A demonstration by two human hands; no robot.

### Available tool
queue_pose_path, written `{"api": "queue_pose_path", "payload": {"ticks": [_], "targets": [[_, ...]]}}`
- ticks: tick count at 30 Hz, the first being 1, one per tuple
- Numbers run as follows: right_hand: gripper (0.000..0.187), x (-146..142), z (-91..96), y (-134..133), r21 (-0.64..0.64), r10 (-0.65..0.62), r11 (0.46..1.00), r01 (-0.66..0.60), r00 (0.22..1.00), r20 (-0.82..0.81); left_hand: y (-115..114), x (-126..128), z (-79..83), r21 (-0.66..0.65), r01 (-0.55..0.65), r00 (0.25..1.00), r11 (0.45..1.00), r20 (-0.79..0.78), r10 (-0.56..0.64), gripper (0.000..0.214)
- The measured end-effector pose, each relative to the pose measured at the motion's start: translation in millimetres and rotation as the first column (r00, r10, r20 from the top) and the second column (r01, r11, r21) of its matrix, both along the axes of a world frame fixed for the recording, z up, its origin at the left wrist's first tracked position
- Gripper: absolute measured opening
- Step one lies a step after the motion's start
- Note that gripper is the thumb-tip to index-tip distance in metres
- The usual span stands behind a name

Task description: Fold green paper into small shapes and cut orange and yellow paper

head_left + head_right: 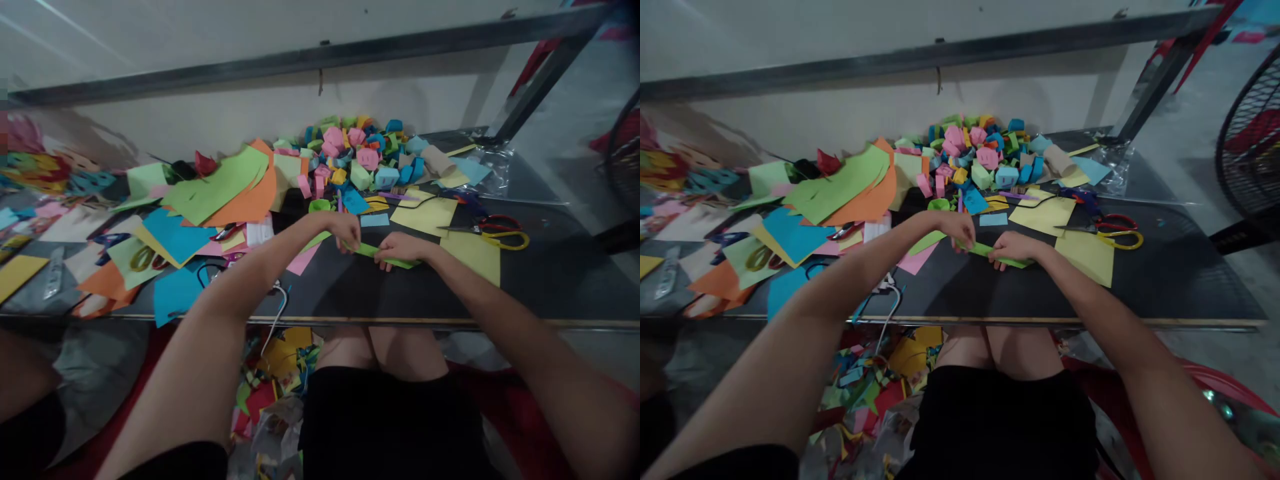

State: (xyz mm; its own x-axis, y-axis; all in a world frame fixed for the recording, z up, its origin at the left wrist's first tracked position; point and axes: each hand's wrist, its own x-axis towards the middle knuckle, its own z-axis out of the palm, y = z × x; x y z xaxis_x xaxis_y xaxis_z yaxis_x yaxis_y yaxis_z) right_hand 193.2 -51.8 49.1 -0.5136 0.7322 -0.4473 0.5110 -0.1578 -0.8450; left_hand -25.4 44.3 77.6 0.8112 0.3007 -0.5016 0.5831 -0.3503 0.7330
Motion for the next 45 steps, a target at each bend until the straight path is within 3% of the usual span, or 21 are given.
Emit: {"api": "queue_pose_path", "payload": {"ticks": [2, 5, 8, 9, 10, 12, 13, 15, 17, 18, 19, 21, 23, 26, 31, 34, 36, 41, 45], "targets": [[0.041, -7, -5.8, 2, -0.091, 0.029, 0.995, -0.032, 0.999, -0.037, 9, -6, 1.0, -0.113, 0.057, 0.989, 0.992, -0.127, -0.071, 0.015], [0.051, -7, -7.0, 6, -0.21, 0.041, 0.975, -0.077, 0.984, -0.172, 26, -26, 15.1, -0.144, 0.055, 0.985, 0.988, -0.154, -0.078, 0.022], [0.056, 2, -7.7, 9, -0.262, 0.031, 0.96, -0.104, 0.963, -0.269, 46, -58, 38.5, -0.064, -0.079, 0.989, 0.995, -0.129, 0.07, 0.026], [0.056, 5, -9.2, 9, -0.259, -0.001, 0.963, -0.08, 0.955, -0.295, 50, -67, 44.9, -0.006, -0.184, 0.977, 0.983, -0.113, 0.182, 0.026], [0.055, 6, -11.3, 9, -0.247, -0.06, 0.969, -0.024, 0.943, -0.326, 51, -74, 49.0, 0.06, -0.343, 0.936, 0.937, -0.062, 0.347, 0.027], [0.049, 3, -16.8, 8, -0.208, -0.241, 0.963, 0.17, 0.888, -0.392, 45, -74, 48.3, 0.113, -0.667, 0.742, 0.736, 0.189, 0.643, 0.032], [0.043, -1, -19.7, 7, -0.188, -0.336, 0.941, 0.282, 0.843, -0.42, 36, -67, 42.8, 0.066, -0.776, 0.612, 0.627, 0.32, 0.723, 0.036], [0.034, -11, -24.3, 6, -0.163, -0.48, 0.873, 0.46, 0.751, -0.453, 12, -39, 22.2, -0.116, -0.83, 0.45, 0.545, 0.438, 0.778, 0.044], [0.029, -21, -26.6, 5, -0.149, -0.554, 0.818, 0.556, 0.69, -0.466, -17, -1, -5.8, -0.205, -0.811, 0.375, 0.547, 0.536, 0.756, 0.039], [0.029, -24, -26.7, 4, -0.143, -0.569, 0.804, 0.578, 0.676, -0.468, -30, 17, -19.8, -0.217, -0.794, 0.381, 0.568, 0.551, 0.743, 0.035], [0.028, -25, -26.3, 4, -0.137, -0.572, 0.801, 0.583, 0.676, -0.465, -40, 33, -32.2, -0.239, -0.776, 0.382, 0.583, 0.558, 0.737, 0.032], [0.026, -24, -24.0, 2, -0.131, -0.549, 0.823, 0.552, 0.716, -0.431, -51, 55, -50.2, -0.354, -0.747, 0.322, 0.563, 0.549, 0.772, 0.026], [0.025, -21, -20.7, 0, -0.145, -0.497, 0.866, 0.479, 0.786, -0.368, -49, 61, -58.6, -0.403, -0.753, 0.247, 0.52, 0.559, 0.792, 0.027], [0.029, -19, -17.0, 1, -0.171, -0.394, 0.918, 0.358, 0.868, -0.302, -33, 51, -62.4, -0.477, -0.769, 0.073, 0.426, 0.596, 0.799, 0.026], [0.037, -22, -15.7, 6, -0.176, -0.296, 0.952, 0.251, 0.904, -0.31, -15, 31, -67.5, -0.554, -0.753, -0.081, 0.354, 0.612, 0.787, 0.024], [0.044, -19, -16.1, 5, -0.16, -0.235, 0.968, 0.193, 0.922, -0.308, -14, 30, -69.8, -0.578, -0.746, -0.11, 0.331, 0.596, 0.795, 0.026], [0.047, -15, -16.9, 3, -0.14, -0.205, 0.976, 0.168, 0.924, -0.322, -17, 31, -69.8, -0.61, -0.712, -0.086, 0.348, 0.568, 0.818, 0.029], [0.055, -10, -19.7, -1, -0.075, -0.2, 0.98, 0.185, 0.895, -0.398, -26, 29, -65.5, -0.666, -0.585, 0.099, 0.464, 0.509, 0.855, 0.023], [0.063, -13, -22.0, 2, -0.04, -0.18, 0.983, 0.18, 0.892, -0.415, -27, 24, -63.2, -0.62, -0.611, 0.138, 0.493, 0.529, 0.837, 0.021]]}}
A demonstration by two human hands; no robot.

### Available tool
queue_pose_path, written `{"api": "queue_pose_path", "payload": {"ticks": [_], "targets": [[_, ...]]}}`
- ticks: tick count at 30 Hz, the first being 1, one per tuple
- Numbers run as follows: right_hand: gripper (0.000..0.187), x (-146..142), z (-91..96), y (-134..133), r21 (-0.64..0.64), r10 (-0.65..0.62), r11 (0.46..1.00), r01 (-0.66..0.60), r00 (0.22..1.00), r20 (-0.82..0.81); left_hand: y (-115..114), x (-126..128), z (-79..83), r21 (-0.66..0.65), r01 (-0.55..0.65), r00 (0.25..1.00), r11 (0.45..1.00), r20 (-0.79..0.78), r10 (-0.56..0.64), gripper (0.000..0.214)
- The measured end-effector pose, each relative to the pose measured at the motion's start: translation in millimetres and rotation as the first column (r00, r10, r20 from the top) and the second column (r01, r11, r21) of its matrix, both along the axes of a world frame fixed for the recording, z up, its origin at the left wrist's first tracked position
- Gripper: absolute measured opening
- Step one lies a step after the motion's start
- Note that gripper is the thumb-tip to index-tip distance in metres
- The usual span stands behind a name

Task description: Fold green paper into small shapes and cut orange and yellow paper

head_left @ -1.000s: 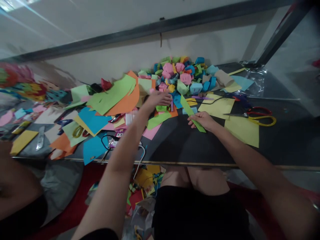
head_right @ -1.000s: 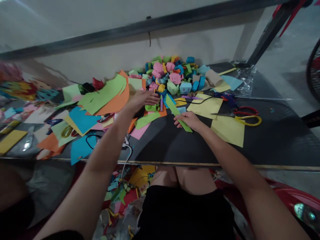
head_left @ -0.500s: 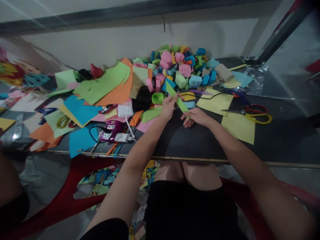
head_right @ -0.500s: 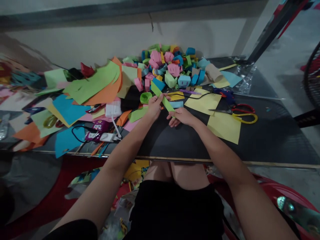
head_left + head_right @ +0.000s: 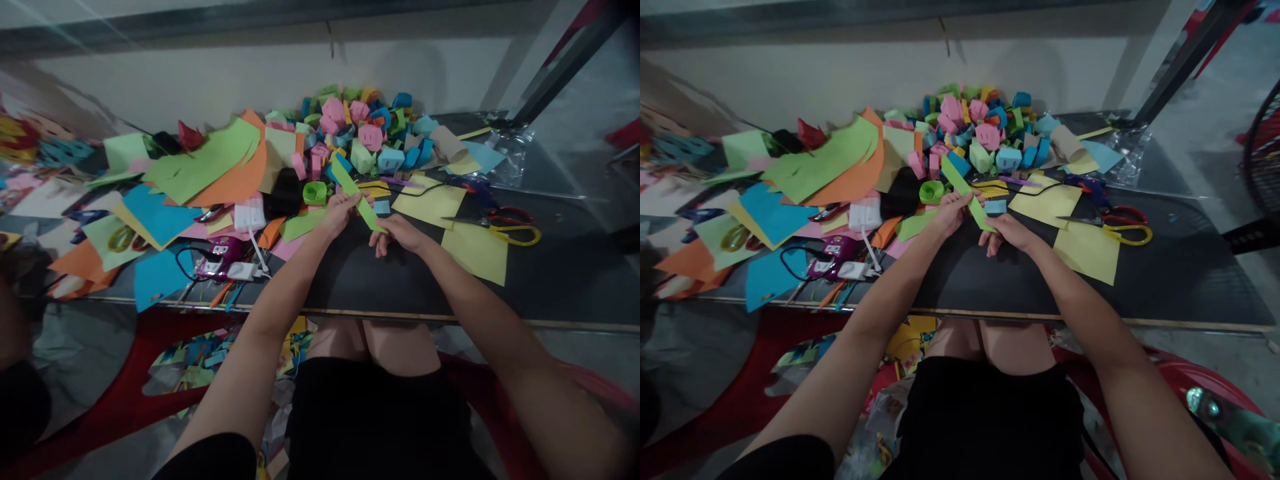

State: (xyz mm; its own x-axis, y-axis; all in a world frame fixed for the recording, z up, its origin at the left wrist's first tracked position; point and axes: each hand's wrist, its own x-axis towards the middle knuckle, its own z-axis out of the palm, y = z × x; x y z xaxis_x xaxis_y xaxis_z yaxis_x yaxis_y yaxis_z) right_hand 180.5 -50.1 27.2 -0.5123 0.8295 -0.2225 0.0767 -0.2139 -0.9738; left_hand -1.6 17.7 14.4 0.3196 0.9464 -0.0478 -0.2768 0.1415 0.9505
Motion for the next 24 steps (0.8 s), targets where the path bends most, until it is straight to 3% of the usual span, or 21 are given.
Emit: {"api": "queue_pose_path", "payload": {"ticks": [3, 6, 8, 10, 12, 16, 19, 24], "targets": [[0.071, -2, -3.7, 3, 0.115, -0.222, 0.97, 0.216, 0.974, 0.036, -2, 0, -1.3, 0.071, 0.018, 0.974, 0.997, -0.226, -0.001, 0.024], [0.069, -2, -7.7, 4, 0.401, -0.502, 0.805, 0.437, 0.862, 0.068, -13, 10, -4.8, 0.295, 0.111, 0.82, 0.949, -0.567, 0.08, 0.034], [0.065, 0, -9.9, 5, 0.492, -0.557, 0.734, 0.468, 0.829, 0.043, -24, 20, -7.3, 0.445, 0.168, 0.742, 0.879, -0.645, 0.185, 0.036], [0.062, 1, -12.0, 8, 0.482, -0.556, 0.727, 0.489, 0.831, -0.006, -33, 27, -9.7, 0.507, 0.196, 0.744, 0.839, -0.635, 0.21, 0.033], [0.062, 3, -14.1, 11, 0.425, -0.558, 0.734, 0.53, 0.827, -0.068, -38, 30, -12.3, 0.511, 0.194, 0.804, 0.838, -0.572, 0.163, 0.033], [0.065, 4, -16.7, 16, 0.27, -0.553, 0.771, 0.576, 0.817, -0.163, -30, 28, -19.6, 0.428, 0.132, 0.949, 0.894, -0.314, 0.011, 0.042], [0.063, 5, -18.1, 17, 0.261, -0.551, 0.779, 0.571, 0.821, -0.151, -20, 25, -24.8, 0.318, 0.095, 0.979, 0.943, -0.201, -0.031, 0.042], [0.054, 9, -21.5, 19, 0.332, -0.616, 0.717, 0.613, 0.78, -0.11, -14, 23, -25.7, 0.152, 0.091, 0.993, 0.984, -0.092, -0.077, 0.041]]}}
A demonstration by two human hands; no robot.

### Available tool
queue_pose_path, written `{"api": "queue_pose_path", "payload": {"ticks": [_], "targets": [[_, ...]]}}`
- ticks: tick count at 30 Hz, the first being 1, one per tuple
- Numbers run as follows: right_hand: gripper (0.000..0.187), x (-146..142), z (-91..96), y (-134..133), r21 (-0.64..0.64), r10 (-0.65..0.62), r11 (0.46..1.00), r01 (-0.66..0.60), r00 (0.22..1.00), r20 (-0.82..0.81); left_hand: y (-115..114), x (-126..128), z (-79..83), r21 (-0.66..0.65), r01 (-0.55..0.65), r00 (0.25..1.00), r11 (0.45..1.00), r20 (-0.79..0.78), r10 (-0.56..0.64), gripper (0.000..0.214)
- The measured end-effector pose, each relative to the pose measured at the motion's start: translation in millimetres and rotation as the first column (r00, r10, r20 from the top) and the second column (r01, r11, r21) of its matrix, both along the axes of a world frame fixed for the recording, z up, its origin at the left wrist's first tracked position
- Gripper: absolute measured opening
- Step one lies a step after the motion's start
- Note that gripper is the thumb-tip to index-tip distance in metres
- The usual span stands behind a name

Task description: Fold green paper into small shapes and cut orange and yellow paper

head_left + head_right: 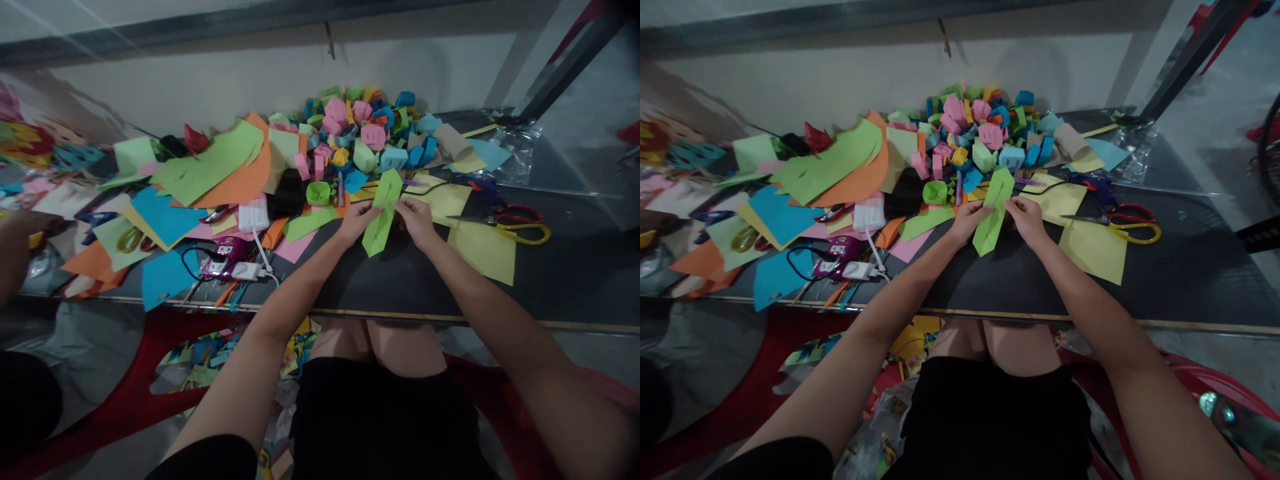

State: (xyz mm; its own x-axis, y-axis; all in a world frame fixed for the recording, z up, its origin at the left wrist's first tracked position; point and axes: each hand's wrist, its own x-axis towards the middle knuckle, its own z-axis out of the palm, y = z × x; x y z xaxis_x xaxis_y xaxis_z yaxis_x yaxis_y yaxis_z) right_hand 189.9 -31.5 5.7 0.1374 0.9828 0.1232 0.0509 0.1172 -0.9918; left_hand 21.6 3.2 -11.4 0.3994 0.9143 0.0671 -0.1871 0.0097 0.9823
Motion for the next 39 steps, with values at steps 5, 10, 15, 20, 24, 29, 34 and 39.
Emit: {"api": "queue_pose_path", "payload": {"ticks": [5, 10, 15, 20, 24, 29, 34, 39], "targets": [[0.054, 0, 0.4, 0, 0.074, -0.009, 0.997, 0.009, 1.0, 0.002, -2, 1, 2.3, -0.037, -0.009, 0.997, 0.999, 0.07, 0.011, 0.04], [0.058, 0, 0.2, 0, 0.113, -0.051, 0.992, 0.047, 0.998, 0.033, 0, 1, 1.9, -0.105, -0.046, 0.996, 0.993, 0.075, 0.054, 0.036], [0.062, 2, 1.9, 0, 0.103, -0.054, 0.994, 0.048, 0.997, 0.056, 0, 1, 3.0, -0.117, -0.119, 0.988, 0.986, 0.082, 0.129, 0.036], [0.065, 1, 8.5, -2, 0.097, -0.046, 0.994, 0.041, 0.998, 0.05, -1, 0, 4.3, -0.121, -0.109, 0.993, 0.987, 0.026, 0.113, 0.035], [0.066, 2, 12.0, -5, 0.114, -0.014, 0.993, 0.005, 0.997, 0.081, -2, -1, 5.8, -0.148, -0.085, 0.995, 0.985, 0.033, 0.091, 0.036], [0.063, 7, 6.1, -2, 0.128, -0.051, 0.991, 0.034, 0.989, 0.136, -3, -1, 8.7, -0.134, -0.057, 0.998, 0.989, 0.019, 0.06, 0.037], [0.061, 10, 1.2, 0, 0.153, -0.063, 0.988, 0.039, 0.986, 0.157, -1, 0, 6.9, -0.091, -0.047, 0.998, 0.995, -0.037, 0.044, 0.034], [0.067, 6, 8.3, -3, 0.151, -0.064, 0.987, 0.051, 0.994, 0.084, -1, -1, 5.0, -0.074, -0.012, 1.0, 0.997, 0.025, 0.013, 0.04]]}}
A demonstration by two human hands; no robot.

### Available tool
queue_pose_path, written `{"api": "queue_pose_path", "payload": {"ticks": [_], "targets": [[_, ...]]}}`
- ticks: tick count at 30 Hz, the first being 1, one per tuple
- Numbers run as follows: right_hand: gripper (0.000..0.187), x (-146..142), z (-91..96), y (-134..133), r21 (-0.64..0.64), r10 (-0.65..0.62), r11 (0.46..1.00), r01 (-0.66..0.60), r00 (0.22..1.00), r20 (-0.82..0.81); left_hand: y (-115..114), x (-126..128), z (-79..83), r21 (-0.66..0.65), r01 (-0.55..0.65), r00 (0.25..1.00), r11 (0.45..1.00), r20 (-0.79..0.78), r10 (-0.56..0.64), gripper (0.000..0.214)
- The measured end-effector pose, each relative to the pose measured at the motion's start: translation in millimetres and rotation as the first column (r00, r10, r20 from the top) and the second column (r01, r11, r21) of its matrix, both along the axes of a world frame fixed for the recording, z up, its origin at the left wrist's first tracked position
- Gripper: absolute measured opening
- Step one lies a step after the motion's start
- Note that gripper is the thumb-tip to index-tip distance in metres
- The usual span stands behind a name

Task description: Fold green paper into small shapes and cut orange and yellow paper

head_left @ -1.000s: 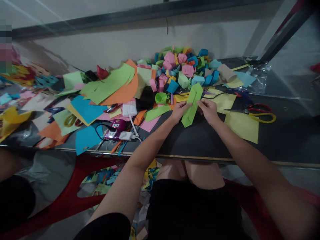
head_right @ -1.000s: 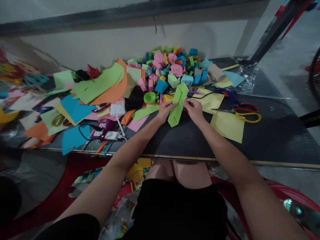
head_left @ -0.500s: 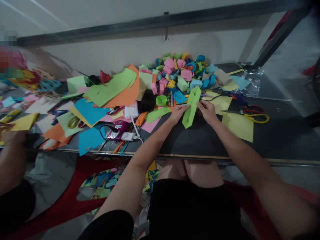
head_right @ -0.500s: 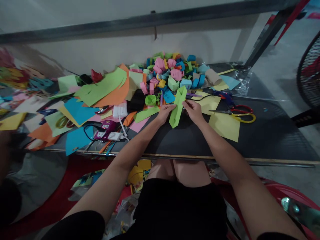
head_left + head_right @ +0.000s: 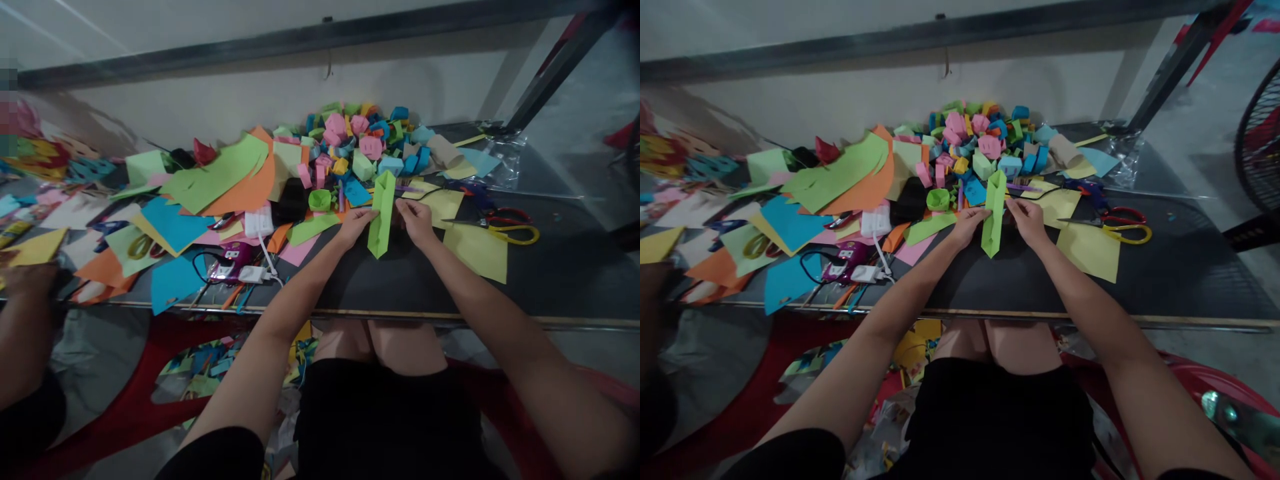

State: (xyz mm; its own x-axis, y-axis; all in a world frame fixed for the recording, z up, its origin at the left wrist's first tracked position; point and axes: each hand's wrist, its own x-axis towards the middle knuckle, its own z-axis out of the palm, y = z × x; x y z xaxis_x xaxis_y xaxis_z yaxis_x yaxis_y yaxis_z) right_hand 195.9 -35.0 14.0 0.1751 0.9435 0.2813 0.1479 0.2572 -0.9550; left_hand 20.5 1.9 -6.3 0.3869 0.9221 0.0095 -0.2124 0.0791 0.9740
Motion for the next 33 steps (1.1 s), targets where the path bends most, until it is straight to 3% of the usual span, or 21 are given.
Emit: {"api": "queue_pose_path", "payload": {"ticks": [7, 12, 24, 33], "targets": [[0.066, -4.1, 6.4, -3.8, -0.005, 0.019, 1.0, -0.019, 0.999, -0.029, -0.6, -0.1, 3.5, 0.045, 0.032, 0.999, 0.998, 0.024, -0.033, 0.044], [0.061, -4.2, 6.2, -4.4, 0.007, 0.021, 1.0, -0.021, 0.999, 0.033, -0.3, 0.2, 1.9, 0.06, 0.001, 1.0, 0.998, 0.018, -0.002, 0.048], [0.058, -5.3, 5.3, -3.5, -0.019, 0.038, 0.999, -0.038, 0.999, 0.014, 1.0, 0.2, -0.9, 0.054, -0.022, 1.0, 0.998, -0.002, 0.022, 0.048], [0.031, -1.9, 4.0, -6.2, -0.006, -0.071, 0.997, 0.074, 0.972, 0.223, -0.3, 1.4, -4.4, 0.103, -0.032, 0.995, 0.994, -0.093, 0.042, 0.048]]}}
